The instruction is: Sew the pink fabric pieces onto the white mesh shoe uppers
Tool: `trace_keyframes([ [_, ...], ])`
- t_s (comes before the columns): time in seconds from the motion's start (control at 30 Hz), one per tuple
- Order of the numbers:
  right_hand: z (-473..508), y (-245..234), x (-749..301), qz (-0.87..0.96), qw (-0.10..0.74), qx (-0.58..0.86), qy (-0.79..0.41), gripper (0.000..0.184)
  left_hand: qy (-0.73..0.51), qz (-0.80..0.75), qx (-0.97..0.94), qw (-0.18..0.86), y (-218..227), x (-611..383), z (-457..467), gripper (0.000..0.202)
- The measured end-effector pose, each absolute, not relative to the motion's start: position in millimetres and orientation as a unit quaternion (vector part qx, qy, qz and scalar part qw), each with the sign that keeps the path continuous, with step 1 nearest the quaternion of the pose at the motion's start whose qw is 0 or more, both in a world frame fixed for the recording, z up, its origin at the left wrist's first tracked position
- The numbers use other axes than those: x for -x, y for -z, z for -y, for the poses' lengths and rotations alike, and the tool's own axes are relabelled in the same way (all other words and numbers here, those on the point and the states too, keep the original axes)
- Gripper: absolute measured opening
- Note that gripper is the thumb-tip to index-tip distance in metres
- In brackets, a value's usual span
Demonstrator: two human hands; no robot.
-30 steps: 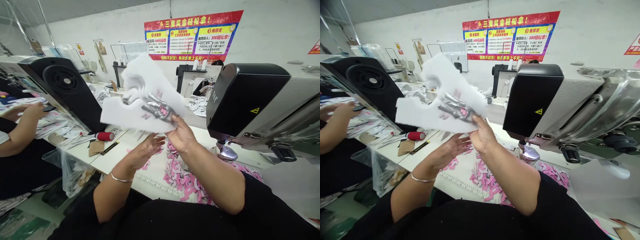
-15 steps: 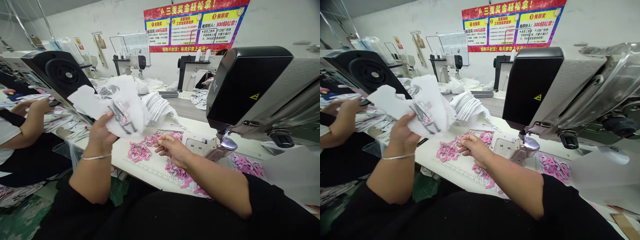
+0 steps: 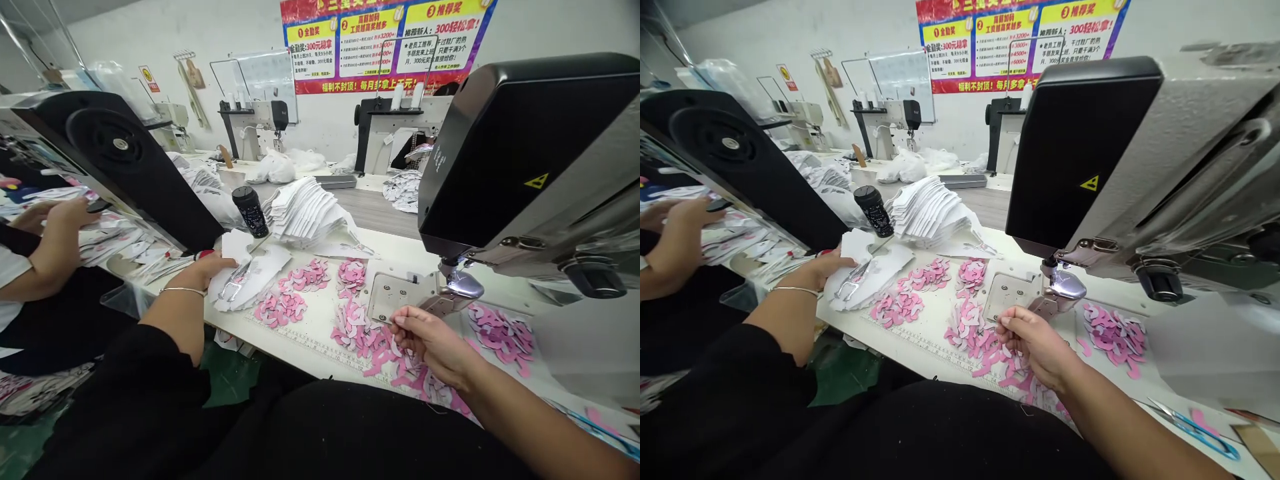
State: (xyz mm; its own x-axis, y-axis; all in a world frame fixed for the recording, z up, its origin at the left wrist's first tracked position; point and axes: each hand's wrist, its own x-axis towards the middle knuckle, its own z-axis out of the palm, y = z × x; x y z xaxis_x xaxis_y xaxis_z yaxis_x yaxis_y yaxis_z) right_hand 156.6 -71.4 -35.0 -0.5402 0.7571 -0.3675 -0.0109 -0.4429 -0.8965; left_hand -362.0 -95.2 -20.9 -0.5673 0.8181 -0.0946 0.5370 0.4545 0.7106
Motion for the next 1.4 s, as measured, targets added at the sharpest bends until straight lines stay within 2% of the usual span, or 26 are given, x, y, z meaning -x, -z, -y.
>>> trace_keyframes([
  [0.13,75.1,42.9,-180.9,0.469,0.263,0.439,-0.72,0.026,-0.24,-0.882,-0.393,0.097,13.3,346.9,101.9,0.059],
  [0.27,78.0,52.1,-203.9,0.515,0.289,0.48,-0.648,0.033,-0.193,-0.883,-0.427,-0.016,13.8,308.2,100.8,0.055],
  [0.43,80.7,56.7,-229.2,0.594,0.319,0.518,-0.527,0.035,-0.123,-0.792,-0.597,0.022,28.6,222.3,47.3,0.038],
  [0.53,81.9,59.8,-241.4,0.613,0.339,0.535,-0.472,0.032,-0.08,-0.736,-0.672,-0.008,37.7,170.3,-0.8,0.039],
  [0.8,81.5,91.4,-258.3,0.598,0.397,0.534,-0.446,0.032,-0.032,-0.689,-0.718,-0.096,35.6,121.1,-67.1,0.016],
  [0.87,80.4,91.2,-257.0,0.6,0.392,0.528,-0.455,0.032,-0.055,-0.691,-0.709,-0.127,21.7,120.4,-69.8,0.015],
  [0.93,78.0,82.2,-250.3,0.597,0.375,0.521,-0.482,0.032,-0.092,-0.693,-0.696,-0.165,2.7,119.6,-65.3,0.023],
  [1.07,68.9,45.7,-219.5,0.583,0.302,0.409,-0.634,0.037,-0.185,-0.677,-0.666,-0.252,-30.8,117.0,-21.5,0.036],
  [1.13,64.3,27.1,-200.3,0.544,0.282,0.302,-0.73,0.045,-0.277,-0.597,-0.675,-0.332,-34.3,112.9,17.9,0.032],
  [1.2,61.9,14.0,-183.7,0.484,0.289,0.203,-0.8,0.057,-0.303,-0.534,-0.697,-0.37,-27.3,105.0,61.5,0.031],
  [1.27,62.7,8.2,-172.1,0.431,0.305,0.149,-0.836,0.063,-0.324,-0.472,-0.729,-0.375,-13.9,93.9,101.8,0.04],
  [1.4,72.3,12.7,-165.1,0.338,0.384,0.209,-0.833,0.039,-0.336,-0.422,-0.781,-0.316,5.6,70.0,155.3,0.052],
])
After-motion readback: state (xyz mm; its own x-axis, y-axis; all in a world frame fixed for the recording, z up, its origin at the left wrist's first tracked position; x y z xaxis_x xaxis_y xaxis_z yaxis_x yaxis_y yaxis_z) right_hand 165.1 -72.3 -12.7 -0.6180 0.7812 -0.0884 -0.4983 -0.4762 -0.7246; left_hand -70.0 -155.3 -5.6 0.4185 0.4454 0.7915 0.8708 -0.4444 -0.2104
